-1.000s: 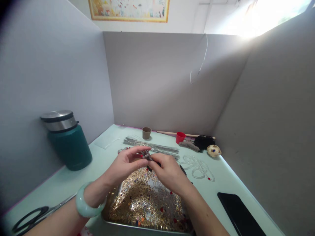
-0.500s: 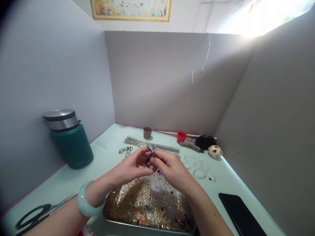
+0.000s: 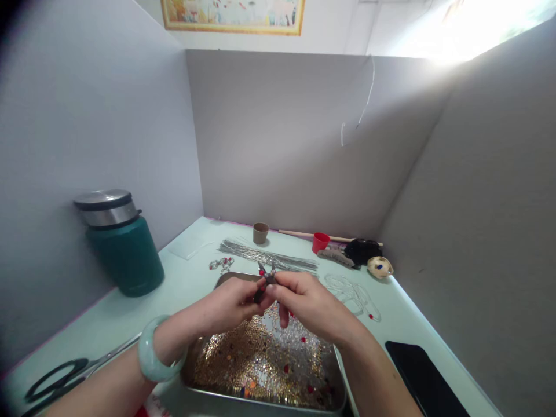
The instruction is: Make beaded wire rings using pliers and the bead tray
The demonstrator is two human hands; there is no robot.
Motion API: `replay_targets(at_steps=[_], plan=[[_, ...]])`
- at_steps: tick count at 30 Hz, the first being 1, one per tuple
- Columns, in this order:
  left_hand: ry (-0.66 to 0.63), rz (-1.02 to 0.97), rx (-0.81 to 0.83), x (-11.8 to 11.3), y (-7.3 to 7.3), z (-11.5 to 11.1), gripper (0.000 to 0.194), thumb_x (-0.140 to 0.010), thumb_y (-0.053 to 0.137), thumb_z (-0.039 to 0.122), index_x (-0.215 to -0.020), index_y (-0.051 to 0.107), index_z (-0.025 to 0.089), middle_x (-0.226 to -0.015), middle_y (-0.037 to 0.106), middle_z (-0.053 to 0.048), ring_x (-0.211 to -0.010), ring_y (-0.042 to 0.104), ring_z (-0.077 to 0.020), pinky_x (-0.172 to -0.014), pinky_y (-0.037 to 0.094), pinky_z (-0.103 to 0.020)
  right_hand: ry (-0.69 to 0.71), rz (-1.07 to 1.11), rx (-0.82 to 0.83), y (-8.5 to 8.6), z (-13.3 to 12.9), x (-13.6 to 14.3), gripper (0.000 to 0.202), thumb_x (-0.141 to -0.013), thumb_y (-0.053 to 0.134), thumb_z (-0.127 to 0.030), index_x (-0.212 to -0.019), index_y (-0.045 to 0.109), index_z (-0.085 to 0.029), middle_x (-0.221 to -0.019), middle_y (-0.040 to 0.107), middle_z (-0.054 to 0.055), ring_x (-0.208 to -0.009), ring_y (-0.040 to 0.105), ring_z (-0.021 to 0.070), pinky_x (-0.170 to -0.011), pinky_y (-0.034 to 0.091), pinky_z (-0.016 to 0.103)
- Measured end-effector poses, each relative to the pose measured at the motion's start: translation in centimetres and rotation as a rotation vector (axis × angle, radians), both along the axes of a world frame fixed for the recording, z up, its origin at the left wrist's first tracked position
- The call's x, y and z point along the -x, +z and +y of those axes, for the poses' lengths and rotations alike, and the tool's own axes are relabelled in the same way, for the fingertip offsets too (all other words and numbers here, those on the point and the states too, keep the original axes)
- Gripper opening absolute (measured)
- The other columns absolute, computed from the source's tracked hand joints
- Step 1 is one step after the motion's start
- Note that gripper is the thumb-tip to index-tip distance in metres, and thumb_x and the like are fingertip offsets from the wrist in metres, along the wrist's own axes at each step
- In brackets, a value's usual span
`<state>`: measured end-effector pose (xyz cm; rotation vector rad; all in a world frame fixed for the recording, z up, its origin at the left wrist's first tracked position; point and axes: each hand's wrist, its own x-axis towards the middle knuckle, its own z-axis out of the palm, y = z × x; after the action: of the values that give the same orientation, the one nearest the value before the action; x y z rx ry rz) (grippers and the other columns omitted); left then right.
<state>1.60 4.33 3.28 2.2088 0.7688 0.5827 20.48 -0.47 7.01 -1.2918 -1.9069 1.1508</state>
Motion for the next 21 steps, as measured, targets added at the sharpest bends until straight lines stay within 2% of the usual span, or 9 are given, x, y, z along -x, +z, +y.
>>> replay_targets(at_steps=[2, 4, 6, 7, 11, 13, 17, 18, 21], plan=[[0.027, -0.043, 0.065, 0.1, 0.3, 0.1, 0.009, -0.072, 0.062, 0.021, -0.081, 0.064, 0.017, -0.069, 0.059, -0.001, -0.064, 0.052, -0.0145, -0.059, 0.040, -0.027, -0.039, -0.054, -0.024, 0.0, 0.1, 0.1, 0.027, -0.092, 0.043, -0.031, -0.083, 0.066, -0.018, -0.057, 0.058, -0.001, -0.049, 0.050, 0.0092, -0.043, 0.031, 0.018], [0.072, -0.187, 0.188, 0.1, 0.7, 0.2, 0.033, -0.067, 0.071, 0.025, -0.098, 0.062, 0.017, -0.082, 0.063, -0.004, -0.073, 0.057, -0.0175, -0.066, 0.045, -0.031, -0.082, -0.110, -0.060, -0.1, 0.2, 0.3, 0.028, -0.092, 0.044, -0.031, -0.078, 0.065, -0.018, -0.054, 0.057, -0.002, -0.047, 0.046, 0.0091, -0.043, 0.030, 0.019], [0.123, -0.390, 0.317, 0.0, 1.2, 0.2, 0.059, -0.065, 0.075, 0.029, -0.118, 0.053, 0.018, -0.097, 0.063, -0.008, -0.082, 0.060, -0.0198, -0.073, 0.048, -0.035, -0.095, -0.135, -0.084, -0.2, 0.3, 0.5, 0.028, -0.092, 0.044, -0.031, -0.076, 0.064, -0.019, -0.055, 0.059, -0.001, -0.048, 0.047, 0.0094, -0.044, 0.032, 0.020], [0.135, -0.465, 0.347, -0.1, 1.4, 0.1, 0.062, -0.066, 0.074, 0.030, -0.122, 0.050, 0.018, -0.102, 0.062, -0.009, -0.085, 0.061, -0.0204, -0.075, 0.048, -0.036, -0.086, -0.128, -0.089, -0.3, 0.3, 0.7, 0.029, -0.092, 0.044, -0.031, -0.076, 0.064, -0.019, -0.060, 0.062, 0.000, -0.049, 0.049, 0.0097, -0.046, 0.034, 0.021], [0.158, -0.546, 0.302, -0.2, 1.8, -0.4, 0.036, -0.072, 0.070, 0.025, -0.105, 0.062, 0.016, -0.093, 0.064, -0.008, -0.085, 0.060, -0.0196, -0.080, 0.049, -0.037, -0.046, -0.085, -0.082, -0.9, 0.4, 1.4, 0.030, -0.092, 0.044, -0.036, -0.079, 0.066, -0.020, -0.078, 0.069, 0.003, -0.054, 0.056, 0.0112, -0.054, 0.041, 0.024], [0.185, -0.559, 0.263, -0.1, 1.9, -0.5, 0.028, -0.073, 0.068, 0.024, -0.099, 0.064, 0.015, -0.088, 0.064, -0.008, -0.084, 0.060, -0.0196, -0.076, 0.050, -0.036, -0.047, -0.082, -0.077, -1.3, 0.5, 1.5, 0.029, -0.092, 0.045, -0.035, -0.079, 0.066, -0.020, -0.077, 0.069, 0.003, -0.054, 0.057, 0.0113, -0.054, 0.042, 0.024], [0.320, -0.586, 0.125, 0.2, 2.0, -0.2, 0.027, -0.073, 0.067, 0.020, -0.099, 0.065, 0.016, -0.091, 0.064, -0.007, -0.087, 0.057, -0.0190, -0.075, 0.049, -0.034, -0.023, -0.205, -0.024, -2.7, 1.2, 0.8, 0.026, -0.089, 0.046, -0.029, -0.073, 0.065, -0.020, -0.067, 0.067, 0.002, -0.052, 0.058, 0.0117, -0.049, 0.041, 0.023], [0.325, -0.601, 0.135, 0.2, 2.0, 0.0, 0.027, -0.072, 0.067, 0.018, -0.099, 0.064, 0.015, -0.090, 0.064, -0.007, -0.085, 0.057, -0.0179, -0.077, 0.049, -0.034, -0.007, -0.272, 0.007, -3.2, 1.4, 0.5, 0.024, -0.087, 0.048, -0.026, -0.070, 0.064, -0.019, -0.063, 0.065, 0.001, -0.050, 0.057, 0.0115, -0.046, 0.040, 0.022], [0.248, -0.670, 0.302, 0.1, 2.0, 0.1, 0.027, -0.071, 0.066, 0.014, -0.098, 0.064, 0.015, -0.086, 0.063, -0.005, -0.079, 0.058, -0.0150, -0.074, 0.048, -0.031, 0.047, -0.425, 0.069, -4.7, 1.9, 0.2, 0.022, -0.078, 0.053, -0.020, -0.057, 0.060, -0.018, -0.049, 0.059, -0.001, -0.043, 0.054, 0.0110, -0.039, 0.036, 0.020]])
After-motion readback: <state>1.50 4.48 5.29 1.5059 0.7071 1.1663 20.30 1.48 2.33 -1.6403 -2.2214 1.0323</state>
